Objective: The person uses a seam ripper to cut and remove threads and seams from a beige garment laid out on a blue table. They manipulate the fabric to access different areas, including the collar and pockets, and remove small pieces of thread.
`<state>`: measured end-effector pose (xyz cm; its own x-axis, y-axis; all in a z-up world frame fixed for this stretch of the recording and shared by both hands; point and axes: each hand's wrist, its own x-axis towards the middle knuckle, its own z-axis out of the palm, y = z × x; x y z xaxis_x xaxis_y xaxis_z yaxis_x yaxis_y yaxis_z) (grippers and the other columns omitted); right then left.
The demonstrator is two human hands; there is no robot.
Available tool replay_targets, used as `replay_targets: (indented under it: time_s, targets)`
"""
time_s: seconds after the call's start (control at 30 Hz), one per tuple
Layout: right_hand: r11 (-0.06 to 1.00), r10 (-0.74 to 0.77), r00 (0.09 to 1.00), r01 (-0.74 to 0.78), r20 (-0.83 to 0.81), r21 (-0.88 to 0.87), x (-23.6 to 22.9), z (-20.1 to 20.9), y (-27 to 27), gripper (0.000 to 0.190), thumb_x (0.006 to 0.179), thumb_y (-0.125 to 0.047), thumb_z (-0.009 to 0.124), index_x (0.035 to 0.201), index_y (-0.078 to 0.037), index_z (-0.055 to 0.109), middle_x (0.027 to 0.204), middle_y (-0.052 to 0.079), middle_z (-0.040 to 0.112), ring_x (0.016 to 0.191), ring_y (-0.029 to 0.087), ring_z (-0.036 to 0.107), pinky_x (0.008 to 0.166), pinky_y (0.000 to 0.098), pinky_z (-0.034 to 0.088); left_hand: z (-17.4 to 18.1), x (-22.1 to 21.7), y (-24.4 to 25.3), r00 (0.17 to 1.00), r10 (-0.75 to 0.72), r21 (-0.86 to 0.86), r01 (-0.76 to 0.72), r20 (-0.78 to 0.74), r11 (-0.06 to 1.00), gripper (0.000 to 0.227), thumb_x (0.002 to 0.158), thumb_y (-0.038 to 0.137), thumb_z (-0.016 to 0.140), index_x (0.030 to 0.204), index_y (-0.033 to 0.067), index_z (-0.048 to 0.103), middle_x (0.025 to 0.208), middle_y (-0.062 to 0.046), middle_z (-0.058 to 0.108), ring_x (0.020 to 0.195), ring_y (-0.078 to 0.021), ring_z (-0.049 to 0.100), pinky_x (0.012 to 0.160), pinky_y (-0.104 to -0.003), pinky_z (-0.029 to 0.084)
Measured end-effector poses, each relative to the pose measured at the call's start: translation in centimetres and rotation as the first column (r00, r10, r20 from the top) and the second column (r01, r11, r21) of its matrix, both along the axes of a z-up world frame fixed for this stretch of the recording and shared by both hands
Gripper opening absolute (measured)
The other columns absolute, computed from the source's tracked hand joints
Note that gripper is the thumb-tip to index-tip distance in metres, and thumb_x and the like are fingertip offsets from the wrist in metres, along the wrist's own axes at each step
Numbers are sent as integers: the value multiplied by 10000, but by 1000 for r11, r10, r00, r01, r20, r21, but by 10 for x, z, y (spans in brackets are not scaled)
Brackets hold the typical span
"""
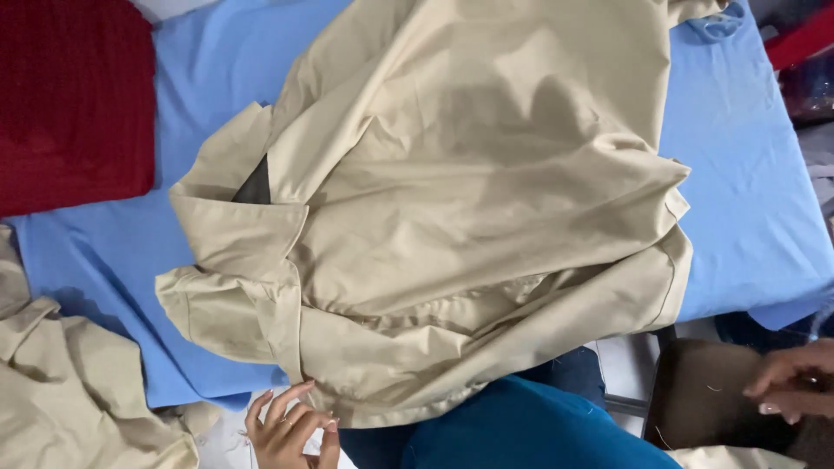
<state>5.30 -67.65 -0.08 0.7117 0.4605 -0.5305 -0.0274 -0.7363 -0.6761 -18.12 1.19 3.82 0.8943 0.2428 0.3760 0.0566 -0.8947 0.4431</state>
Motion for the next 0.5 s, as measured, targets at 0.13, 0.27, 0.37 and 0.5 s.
replay_targets:
  time_s: [0.13, 0.27, 0.37, 0.5]
  targets:
    - [997, -39, 990, 48, -135, 62, -4, -6, 28, 168, 501, -125, 1096, 462, 24, 1029, 191, 141, 807, 167, 176, 694, 253, 303, 466, 27, 52, -17, 967, -75, 153, 38, 245, 987, 331, 918, 164, 583, 589, 128, 604, 606, 21, 662, 789, -230, 744, 808, -355, 414]
    - [940, -147, 987, 118, 70, 319, 0, 27, 113, 165, 778, -154, 789, 692, -13, 789, 581, 63, 769, 495, 136, 692, 482, 257, 524, 20, 92, -37, 993, -15, 64, 8, 117, 998, 105, 920, 262, 705, 997, 189, 705, 1038, 57, 743, 1184, -230, 608, 1035, -458, 384]
    - [917, -372, 905, 322, 207, 236, 7, 54, 190, 147, 784, -3, 837, 929, 3, 817, 806, 47, 755, 696, 113, 562, 653, 249, 442, 3, 98, -37, 981, 118, 179, -91, -152, 980, 550, 836, 476, 714, 1302, 192, 646, 1331, 29, 694, 1322, -222, 537, 1119, -491, 331]
    - [975, -176, 718, 35, 673, 218, 27, 77, 266, 321, 807, -152, 845, 1107, -66, 770, 980, 35, 690, 593, 127, 345, 584, 253, 371, 8, 71, -34, 892, 367, 345, -268, -265, 900, 668, 834, 522, 700, 1453, 309, 565, 944, 131, 740, 1042, -143, 645, 980, -438, 287]
